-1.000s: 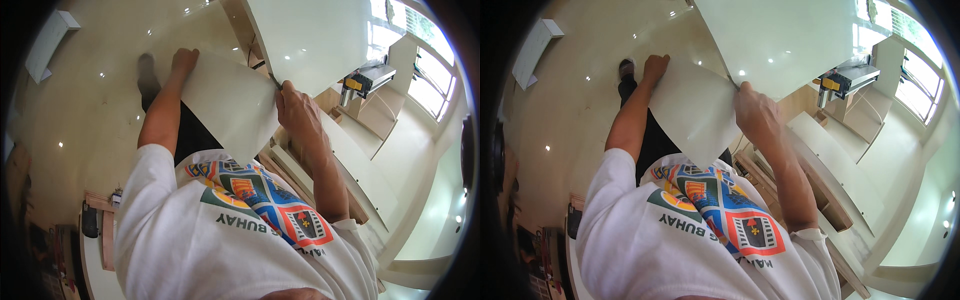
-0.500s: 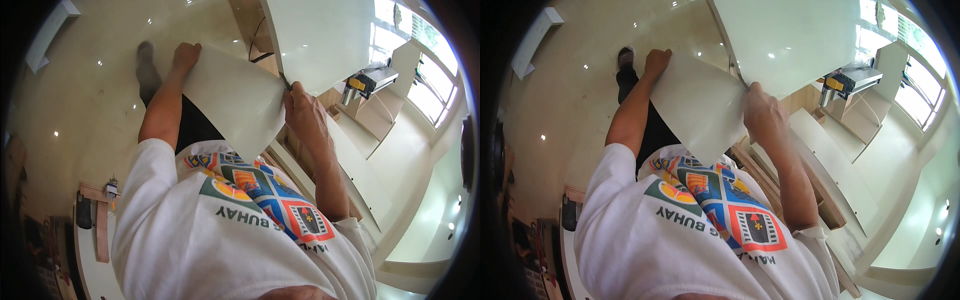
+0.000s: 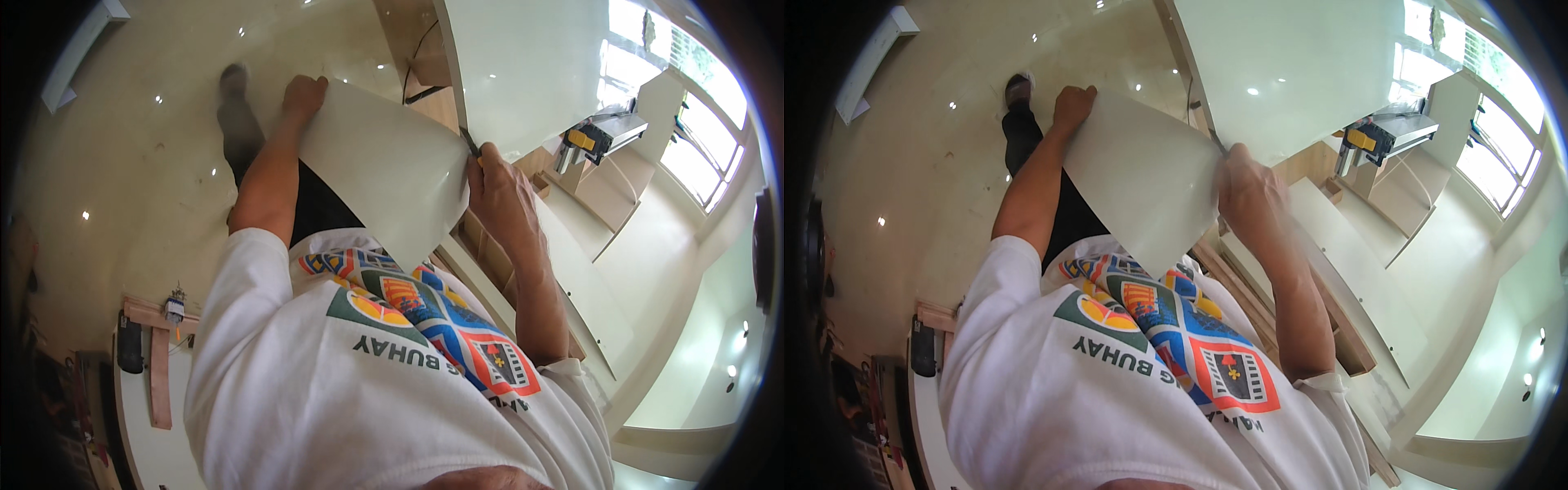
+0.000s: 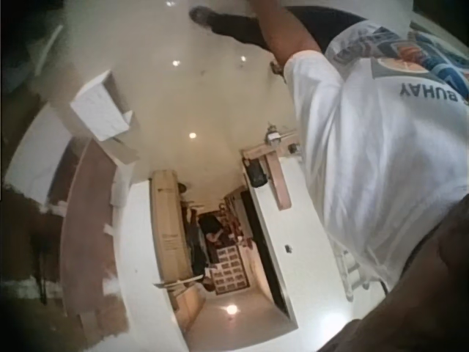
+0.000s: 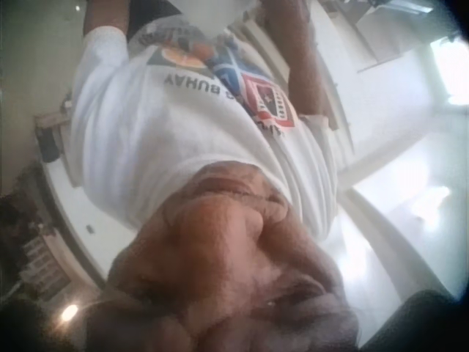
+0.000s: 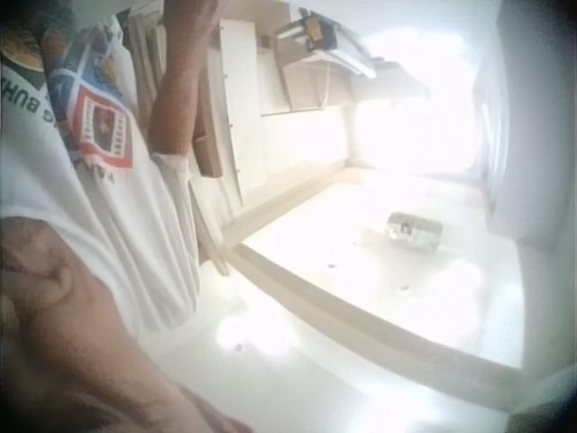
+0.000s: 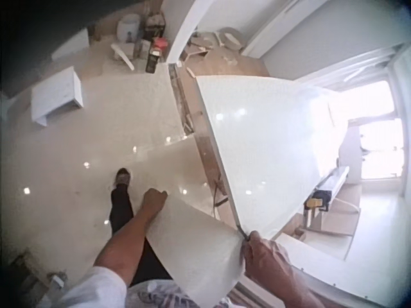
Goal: The person wipes a large white laminate panel with a cloth, then uses a utility knife to trim the edges of the panel. The person repositions the panel and continues trimming along different edges.
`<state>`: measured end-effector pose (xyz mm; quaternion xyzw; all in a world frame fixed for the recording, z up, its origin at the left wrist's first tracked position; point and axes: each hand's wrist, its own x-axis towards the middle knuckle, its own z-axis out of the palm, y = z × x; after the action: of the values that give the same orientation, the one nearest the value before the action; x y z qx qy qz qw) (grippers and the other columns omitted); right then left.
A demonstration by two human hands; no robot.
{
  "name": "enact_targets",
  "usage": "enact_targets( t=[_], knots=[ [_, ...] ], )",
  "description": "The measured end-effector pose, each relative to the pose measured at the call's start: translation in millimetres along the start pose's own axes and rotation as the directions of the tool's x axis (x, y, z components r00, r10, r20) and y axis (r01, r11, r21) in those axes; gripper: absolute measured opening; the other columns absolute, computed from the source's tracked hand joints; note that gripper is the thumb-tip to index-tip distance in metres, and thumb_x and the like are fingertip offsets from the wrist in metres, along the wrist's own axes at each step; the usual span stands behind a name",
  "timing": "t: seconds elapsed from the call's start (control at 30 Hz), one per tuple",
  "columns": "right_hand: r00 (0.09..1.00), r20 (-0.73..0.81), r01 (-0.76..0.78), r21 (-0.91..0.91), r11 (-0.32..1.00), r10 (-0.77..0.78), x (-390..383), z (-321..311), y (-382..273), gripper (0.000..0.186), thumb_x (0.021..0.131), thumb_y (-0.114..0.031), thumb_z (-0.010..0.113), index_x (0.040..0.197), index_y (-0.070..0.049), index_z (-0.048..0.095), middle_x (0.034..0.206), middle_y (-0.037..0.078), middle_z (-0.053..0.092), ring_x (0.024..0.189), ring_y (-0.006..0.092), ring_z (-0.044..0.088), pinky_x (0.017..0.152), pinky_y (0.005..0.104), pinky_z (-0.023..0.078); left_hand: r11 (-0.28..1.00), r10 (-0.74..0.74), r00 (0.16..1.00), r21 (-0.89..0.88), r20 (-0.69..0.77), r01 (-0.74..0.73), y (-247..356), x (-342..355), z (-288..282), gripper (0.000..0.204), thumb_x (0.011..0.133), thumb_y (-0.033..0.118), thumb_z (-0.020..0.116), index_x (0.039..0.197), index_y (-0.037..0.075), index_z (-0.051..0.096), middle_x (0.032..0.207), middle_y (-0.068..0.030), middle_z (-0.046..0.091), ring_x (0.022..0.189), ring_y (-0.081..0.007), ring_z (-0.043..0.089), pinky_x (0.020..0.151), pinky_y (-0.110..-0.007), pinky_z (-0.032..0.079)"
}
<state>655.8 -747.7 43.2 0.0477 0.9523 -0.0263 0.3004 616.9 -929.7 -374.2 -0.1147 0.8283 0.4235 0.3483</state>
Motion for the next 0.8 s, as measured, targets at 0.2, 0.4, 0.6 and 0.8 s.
enact_targets(
  t=[0.2,0.4,0.6,0.8],
  knots=[
    [0.997,0.053,-0.055,-0.013,0.998,0.056,-9,-5,-2,0.012,0.099,-0.011,0.056,0.093,-0.002,0.05,0.077,0.026,0.065,0.074,0.0468,0.065,0.066,0.0554,0.049,0.999,0.001,1.0,0.036,0.008,-0.002,10,-9,-17,0.051,0.096,0.038,0.053,0.086,-0.008,0.071,0.098,-0.0317,0.071,0.098,-0.0461,0.07,0.093,-0.051,0.054],
    [0.999,0.027,-0.031,-0.006,1.0,0.031,-6,2,0,0.018,0.102,-0.016,0.055,0.092,-0.002,0.049,0.077,0.025,0.065,0.073,0.0463,0.065,0.065,0.055,0.049,0.996,-0.02,0.999,0.093,0.031,0.017,-7,-8,-7,0.048,0.096,0.036,0.053,0.087,-0.007,0.072,0.102,-0.0297,0.071,0.1,-0.0458,0.07,0.092,-0.05,0.055],
    [0.995,0.079,-0.055,-0.042,0.998,0.058,-15,-6,3,0.018,0.102,-0.015,0.055,0.091,-0.002,0.049,0.077,0.024,0.066,0.073,0.0453,0.066,0.065,0.0543,0.05,0.99,0.013,1.0,0.137,0.023,-0.016,3,-5,-8,0.041,0.099,0.031,0.051,0.096,-0.003,0.073,0.1,-0.0253,0.073,0.095,-0.0434,0.071,0.09,-0.051,0.056],
    [0.997,0.069,-0.046,-0.009,0.999,0.046,-10,0,0,0.019,0.101,-0.014,0.057,0.091,-0.002,0.048,0.076,0.024,0.066,0.073,0.0464,0.065,0.065,0.0546,0.05,0.936,0.15,0.984,0.308,0.092,-0.171,-14,-11,-5,0.037,0.102,0.027,0.048,0.101,-0.002,0.071,0.097,-0.0228,0.071,0.096,-0.039,0.07,0.087,-0.051,0.057]
  ],
)
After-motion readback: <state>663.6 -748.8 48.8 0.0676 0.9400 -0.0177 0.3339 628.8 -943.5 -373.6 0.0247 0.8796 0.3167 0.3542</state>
